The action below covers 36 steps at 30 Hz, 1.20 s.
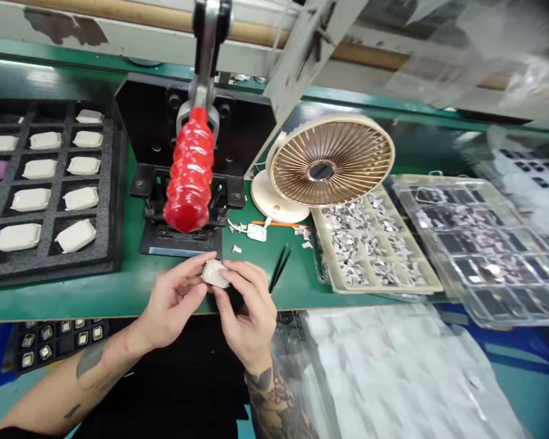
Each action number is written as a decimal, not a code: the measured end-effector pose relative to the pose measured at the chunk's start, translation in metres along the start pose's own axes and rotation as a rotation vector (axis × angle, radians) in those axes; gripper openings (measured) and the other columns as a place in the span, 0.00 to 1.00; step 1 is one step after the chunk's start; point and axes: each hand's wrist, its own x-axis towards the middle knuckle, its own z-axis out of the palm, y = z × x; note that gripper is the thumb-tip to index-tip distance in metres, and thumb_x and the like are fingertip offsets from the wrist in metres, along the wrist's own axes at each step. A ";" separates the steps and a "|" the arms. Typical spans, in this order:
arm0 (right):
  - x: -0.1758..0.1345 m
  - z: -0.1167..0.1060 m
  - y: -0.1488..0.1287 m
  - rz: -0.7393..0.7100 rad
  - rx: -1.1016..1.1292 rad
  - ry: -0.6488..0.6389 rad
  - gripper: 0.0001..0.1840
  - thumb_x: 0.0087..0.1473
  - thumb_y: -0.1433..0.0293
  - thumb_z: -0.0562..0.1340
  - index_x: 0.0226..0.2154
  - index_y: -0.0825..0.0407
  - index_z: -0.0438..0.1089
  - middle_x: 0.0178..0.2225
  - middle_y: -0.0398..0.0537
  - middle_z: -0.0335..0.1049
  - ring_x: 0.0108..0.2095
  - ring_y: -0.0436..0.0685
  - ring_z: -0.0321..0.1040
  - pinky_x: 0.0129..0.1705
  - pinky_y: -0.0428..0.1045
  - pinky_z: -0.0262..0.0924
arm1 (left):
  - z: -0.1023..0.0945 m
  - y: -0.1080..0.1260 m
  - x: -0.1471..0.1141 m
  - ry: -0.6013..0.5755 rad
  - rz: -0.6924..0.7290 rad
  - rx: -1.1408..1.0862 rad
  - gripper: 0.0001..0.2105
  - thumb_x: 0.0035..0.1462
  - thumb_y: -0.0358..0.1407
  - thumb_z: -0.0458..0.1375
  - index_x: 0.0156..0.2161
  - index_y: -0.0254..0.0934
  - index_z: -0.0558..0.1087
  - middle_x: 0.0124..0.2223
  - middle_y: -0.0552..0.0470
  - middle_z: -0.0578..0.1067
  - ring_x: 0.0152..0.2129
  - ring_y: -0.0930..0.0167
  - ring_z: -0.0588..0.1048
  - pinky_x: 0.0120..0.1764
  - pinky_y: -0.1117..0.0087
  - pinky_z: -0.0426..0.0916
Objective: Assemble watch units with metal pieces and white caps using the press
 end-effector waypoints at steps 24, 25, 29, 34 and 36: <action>0.004 -0.020 -0.005 0.213 0.230 -0.167 0.06 0.75 0.69 0.63 0.46 0.47 0.78 0.41 0.47 0.78 0.42 0.57 0.76 0.46 0.53 0.71 | -0.004 0.004 -0.012 -0.059 0.442 0.690 0.11 0.71 0.26 0.63 0.53 0.39 0.83 0.43 0.49 0.89 0.34 0.68 0.88 0.41 0.73 0.80; 0.006 -0.022 -0.007 0.200 0.218 -0.191 0.06 0.75 0.69 0.64 0.46 0.47 0.78 0.41 0.47 0.78 0.41 0.56 0.77 0.45 0.53 0.72 | -0.005 0.005 -0.013 -0.051 0.428 0.668 0.10 0.71 0.26 0.64 0.52 0.39 0.83 0.42 0.48 0.89 0.34 0.67 0.88 0.41 0.72 0.80; 0.041 -0.030 -0.021 0.025 0.034 -0.160 0.11 0.74 0.67 0.67 0.56 0.45 0.78 0.45 0.49 0.80 0.46 0.60 0.78 0.49 0.57 0.76 | -0.012 0.017 -0.009 0.049 0.039 0.201 0.11 0.75 0.37 0.64 0.57 0.38 0.82 0.39 0.46 0.90 0.32 0.64 0.90 0.36 0.70 0.83; 0.142 -0.020 -0.032 -0.544 -0.105 0.196 0.30 0.77 0.49 0.61 0.72 0.45 0.67 0.66 0.57 0.72 0.67 0.70 0.73 0.68 0.72 0.73 | -0.027 0.033 0.006 0.244 -0.242 -0.264 0.30 0.63 0.46 0.76 0.63 0.29 0.80 0.44 0.34 0.90 0.35 0.60 0.90 0.36 0.69 0.82; 0.179 -0.005 -0.031 -0.741 -0.143 0.068 0.33 0.78 0.41 0.54 0.72 0.41 0.67 0.69 0.51 0.71 0.72 0.68 0.70 0.73 0.71 0.70 | -0.030 0.035 0.009 0.256 -0.259 -0.315 0.33 0.58 0.44 0.80 0.62 0.28 0.80 0.45 0.33 0.89 0.36 0.61 0.90 0.36 0.70 0.81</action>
